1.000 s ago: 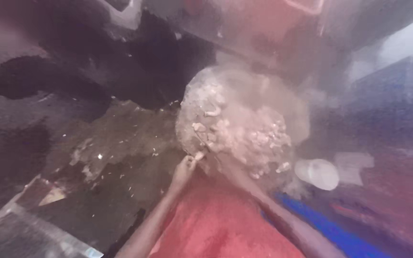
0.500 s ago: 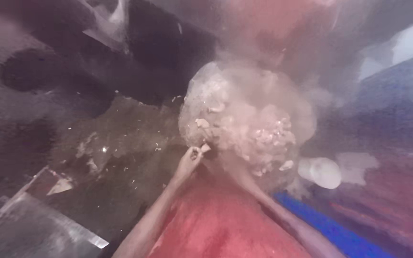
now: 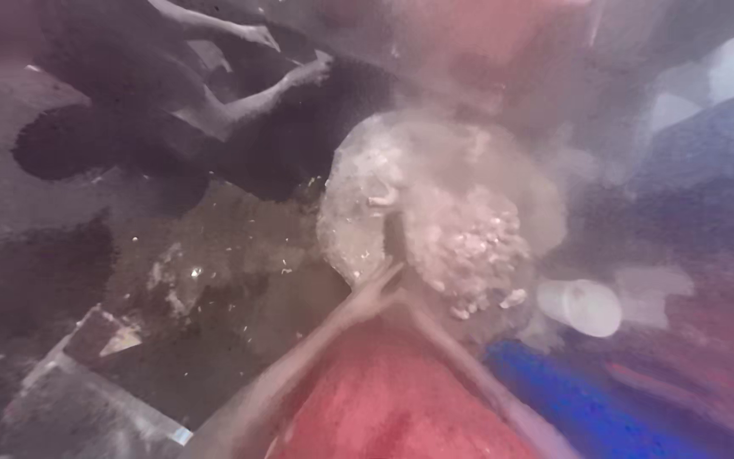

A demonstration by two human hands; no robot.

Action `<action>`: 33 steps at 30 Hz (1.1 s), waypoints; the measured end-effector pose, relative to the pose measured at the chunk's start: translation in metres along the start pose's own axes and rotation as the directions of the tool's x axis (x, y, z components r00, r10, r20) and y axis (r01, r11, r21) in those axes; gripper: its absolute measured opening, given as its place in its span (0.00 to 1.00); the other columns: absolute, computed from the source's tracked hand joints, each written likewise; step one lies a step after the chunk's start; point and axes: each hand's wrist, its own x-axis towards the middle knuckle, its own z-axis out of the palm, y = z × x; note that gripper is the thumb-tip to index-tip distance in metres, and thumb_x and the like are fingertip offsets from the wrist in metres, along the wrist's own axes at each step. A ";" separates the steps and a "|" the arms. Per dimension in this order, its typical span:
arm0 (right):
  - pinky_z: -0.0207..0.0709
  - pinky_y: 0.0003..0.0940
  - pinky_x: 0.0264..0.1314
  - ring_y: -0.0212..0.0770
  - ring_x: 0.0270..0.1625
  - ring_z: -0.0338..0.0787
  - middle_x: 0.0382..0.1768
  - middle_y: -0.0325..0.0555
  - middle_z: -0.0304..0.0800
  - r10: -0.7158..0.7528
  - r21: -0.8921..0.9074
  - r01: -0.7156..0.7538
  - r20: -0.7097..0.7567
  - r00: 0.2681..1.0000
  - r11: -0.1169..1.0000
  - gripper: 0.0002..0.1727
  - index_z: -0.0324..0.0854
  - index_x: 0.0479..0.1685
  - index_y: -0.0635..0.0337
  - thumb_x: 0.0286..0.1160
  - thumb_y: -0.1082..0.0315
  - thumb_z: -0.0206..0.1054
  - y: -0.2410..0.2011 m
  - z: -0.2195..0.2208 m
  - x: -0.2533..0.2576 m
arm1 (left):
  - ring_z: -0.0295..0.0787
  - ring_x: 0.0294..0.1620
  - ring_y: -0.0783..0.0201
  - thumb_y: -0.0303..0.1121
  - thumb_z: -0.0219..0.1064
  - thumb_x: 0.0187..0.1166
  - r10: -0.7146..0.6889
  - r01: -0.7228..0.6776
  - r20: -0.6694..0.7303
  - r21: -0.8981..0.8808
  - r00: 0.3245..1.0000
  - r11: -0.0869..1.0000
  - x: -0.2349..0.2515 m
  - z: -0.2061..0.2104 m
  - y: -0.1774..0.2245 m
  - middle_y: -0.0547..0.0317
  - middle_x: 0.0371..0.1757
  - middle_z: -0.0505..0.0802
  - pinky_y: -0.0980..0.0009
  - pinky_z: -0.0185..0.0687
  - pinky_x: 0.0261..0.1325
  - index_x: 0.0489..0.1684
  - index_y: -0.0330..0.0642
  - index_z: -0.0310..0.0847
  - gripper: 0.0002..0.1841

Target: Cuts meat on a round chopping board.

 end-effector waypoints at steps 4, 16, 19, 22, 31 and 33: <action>0.83 0.35 0.41 0.34 0.33 0.86 0.36 0.46 0.87 -0.142 -0.231 0.096 -0.194 0.971 0.968 0.24 0.80 0.61 0.65 0.93 0.51 0.52 0.001 -0.033 -0.024 | 0.78 0.80 0.61 0.45 0.61 0.89 0.114 -0.114 -0.003 -0.123 0.993 0.986 0.052 -0.043 0.027 0.53 0.82 0.80 0.60 0.72 0.82 0.82 0.48 0.75 0.25; 0.78 0.58 0.72 0.53 0.64 0.90 0.60 0.55 0.91 -0.139 -0.828 0.244 0.201 0.970 0.504 0.25 0.83 0.70 0.55 0.87 0.48 0.60 0.026 -0.097 -0.051 | 0.89 0.61 0.48 0.40 0.61 0.87 -0.056 0.116 -0.142 0.458 0.988 0.882 0.126 -0.118 0.026 0.45 0.61 0.91 0.45 0.81 0.67 0.68 0.45 0.83 0.18; 0.79 0.65 0.68 0.58 0.64 0.90 0.61 0.55 0.91 -0.142 -0.861 0.253 0.211 0.967 0.442 0.24 0.81 0.73 0.48 0.87 0.48 0.60 0.012 -0.091 -0.050 | 0.90 0.58 0.47 0.39 0.58 0.89 -0.062 0.117 -0.190 0.294 0.980 0.949 0.129 -0.123 0.034 0.41 0.56 0.92 0.46 0.82 0.67 0.62 0.37 0.85 0.17; 0.73 0.66 0.74 0.65 0.69 0.86 0.66 0.64 0.87 -0.130 -0.785 0.391 0.377 0.917 0.481 0.21 0.78 0.76 0.56 0.89 0.62 0.59 0.002 -0.085 -0.037 | 0.88 0.42 0.56 0.34 0.60 0.88 0.032 0.021 -0.412 0.123 0.911 0.992 0.105 -0.150 0.047 0.47 0.46 0.92 0.54 0.84 0.49 0.51 0.38 0.87 0.11; 0.79 0.52 0.68 0.52 0.59 0.89 0.58 0.62 0.88 -0.263 -0.536 0.252 0.057 0.963 0.806 0.26 0.72 0.77 0.67 0.92 0.55 0.54 -0.014 -0.055 -0.019 | 0.87 0.33 0.76 0.26 0.55 0.81 0.134 -0.177 -0.593 -0.015 0.794 0.984 -0.018 -0.219 0.143 0.67 0.40 0.94 0.76 0.83 0.38 0.37 0.45 0.83 0.09; 0.75 0.54 0.77 0.55 0.70 0.86 0.69 0.64 0.84 -0.324 -0.542 0.259 -0.026 0.946 0.800 0.30 0.62 0.87 0.65 0.93 0.56 0.52 -0.013 -0.049 -0.024 | 0.91 0.37 0.71 0.25 0.53 0.83 0.087 -0.160 -0.552 -0.085 0.829 0.983 -0.040 -0.209 0.136 0.62 0.44 0.97 0.72 0.86 0.40 0.38 0.44 0.84 0.11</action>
